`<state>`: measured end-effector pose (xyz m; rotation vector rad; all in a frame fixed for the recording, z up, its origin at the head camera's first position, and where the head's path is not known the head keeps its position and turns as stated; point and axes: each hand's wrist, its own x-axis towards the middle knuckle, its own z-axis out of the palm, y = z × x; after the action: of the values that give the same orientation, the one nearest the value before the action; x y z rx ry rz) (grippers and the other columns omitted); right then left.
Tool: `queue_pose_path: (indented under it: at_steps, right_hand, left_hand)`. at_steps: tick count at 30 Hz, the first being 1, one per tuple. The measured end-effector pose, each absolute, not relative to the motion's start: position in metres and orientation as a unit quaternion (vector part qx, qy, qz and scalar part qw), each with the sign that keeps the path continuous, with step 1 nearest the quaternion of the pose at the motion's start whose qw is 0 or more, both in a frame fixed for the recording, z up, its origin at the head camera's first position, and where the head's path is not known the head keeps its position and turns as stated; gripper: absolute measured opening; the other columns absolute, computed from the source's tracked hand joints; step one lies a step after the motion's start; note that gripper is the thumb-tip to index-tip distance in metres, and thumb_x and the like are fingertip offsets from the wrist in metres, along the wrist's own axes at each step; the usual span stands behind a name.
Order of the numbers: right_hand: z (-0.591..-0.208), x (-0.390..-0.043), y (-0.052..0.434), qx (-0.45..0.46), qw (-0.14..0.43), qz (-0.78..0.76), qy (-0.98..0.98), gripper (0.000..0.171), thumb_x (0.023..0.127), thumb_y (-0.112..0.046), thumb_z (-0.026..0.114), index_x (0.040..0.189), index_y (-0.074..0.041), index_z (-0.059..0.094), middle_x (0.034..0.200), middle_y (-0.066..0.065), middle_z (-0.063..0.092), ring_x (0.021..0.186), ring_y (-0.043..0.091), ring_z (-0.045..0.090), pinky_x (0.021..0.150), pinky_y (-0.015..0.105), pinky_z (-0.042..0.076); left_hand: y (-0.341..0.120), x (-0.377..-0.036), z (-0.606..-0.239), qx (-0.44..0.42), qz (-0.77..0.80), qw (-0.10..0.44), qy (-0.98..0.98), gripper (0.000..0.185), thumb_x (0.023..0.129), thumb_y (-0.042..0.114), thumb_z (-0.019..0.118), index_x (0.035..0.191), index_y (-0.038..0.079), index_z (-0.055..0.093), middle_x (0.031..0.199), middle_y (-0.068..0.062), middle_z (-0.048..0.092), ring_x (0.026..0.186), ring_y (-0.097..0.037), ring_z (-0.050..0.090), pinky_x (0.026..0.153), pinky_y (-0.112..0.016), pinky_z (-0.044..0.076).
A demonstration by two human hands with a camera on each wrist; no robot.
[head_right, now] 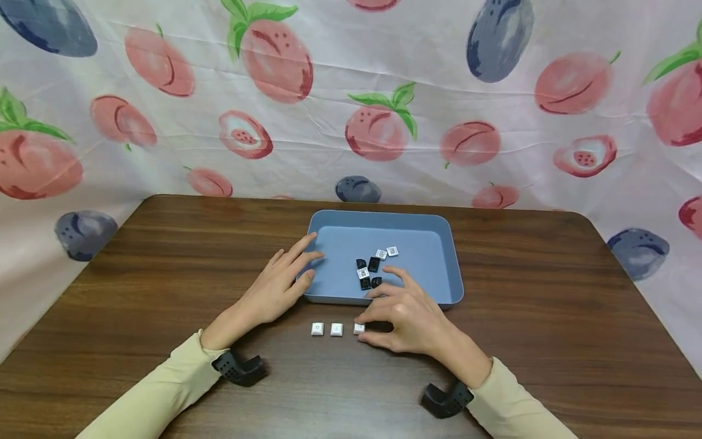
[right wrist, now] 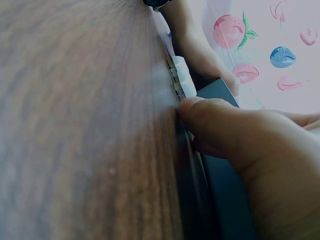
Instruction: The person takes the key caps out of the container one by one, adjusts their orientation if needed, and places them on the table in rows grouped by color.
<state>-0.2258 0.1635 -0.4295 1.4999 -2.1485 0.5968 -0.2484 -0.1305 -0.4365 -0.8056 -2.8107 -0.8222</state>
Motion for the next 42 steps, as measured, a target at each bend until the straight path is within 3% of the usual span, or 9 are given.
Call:
queue_pose_path:
  at_steps: [30,38,42]
  right_hand:
    - [-0.4316,-0.2217,0.1629,0.537,0.221,0.224,-0.783,0.023,0.075,-0.039,0.091,0.094,-0.029,0.081,0.087,-0.021,0.075,0.096,0.010,0.071,0.101,0.054,0.043]
    - [-0.4331,-0.2226,0.1626,0.528,0.214,0.319,-0.758,0.016,0.089,-0.033,0.081,0.097,-0.020,0.081,0.093,-0.012,0.077,0.095,0.010,0.072,0.101,0.052,0.044]
    - [-0.4315,-0.2246,0.1616,0.509,0.213,0.407,-0.728,0.013,0.093,-0.021,0.076,0.101,-0.011,0.079,0.100,-0.001,0.077,0.096,0.015,0.071,0.100,0.037,0.049]
  left_hand:
    - [-0.1301,-0.2454,-0.4395,-0.263,-0.275,0.054,-0.923,0.040,0.110,0.035,0.041,0.142,0.017,0.056,0.170,0.000,0.023,0.151,-0.026,0.035,0.118,-0.070,0.018]
    - [-0.1304,-0.2451,-0.4401,-0.261,-0.274,0.052,-0.924,0.042,0.110,0.038,0.038,0.142,0.017,0.057,0.170,0.001,0.023,0.151,-0.025,0.036,0.118,-0.070,0.019]
    - [-0.1314,-0.2453,-0.4405,-0.262,-0.273,0.057,-0.924,0.042,0.110,0.037,0.039,0.142,0.018,0.057,0.170,0.000,0.024,0.150,-0.025,0.037,0.117,-0.070,0.019]
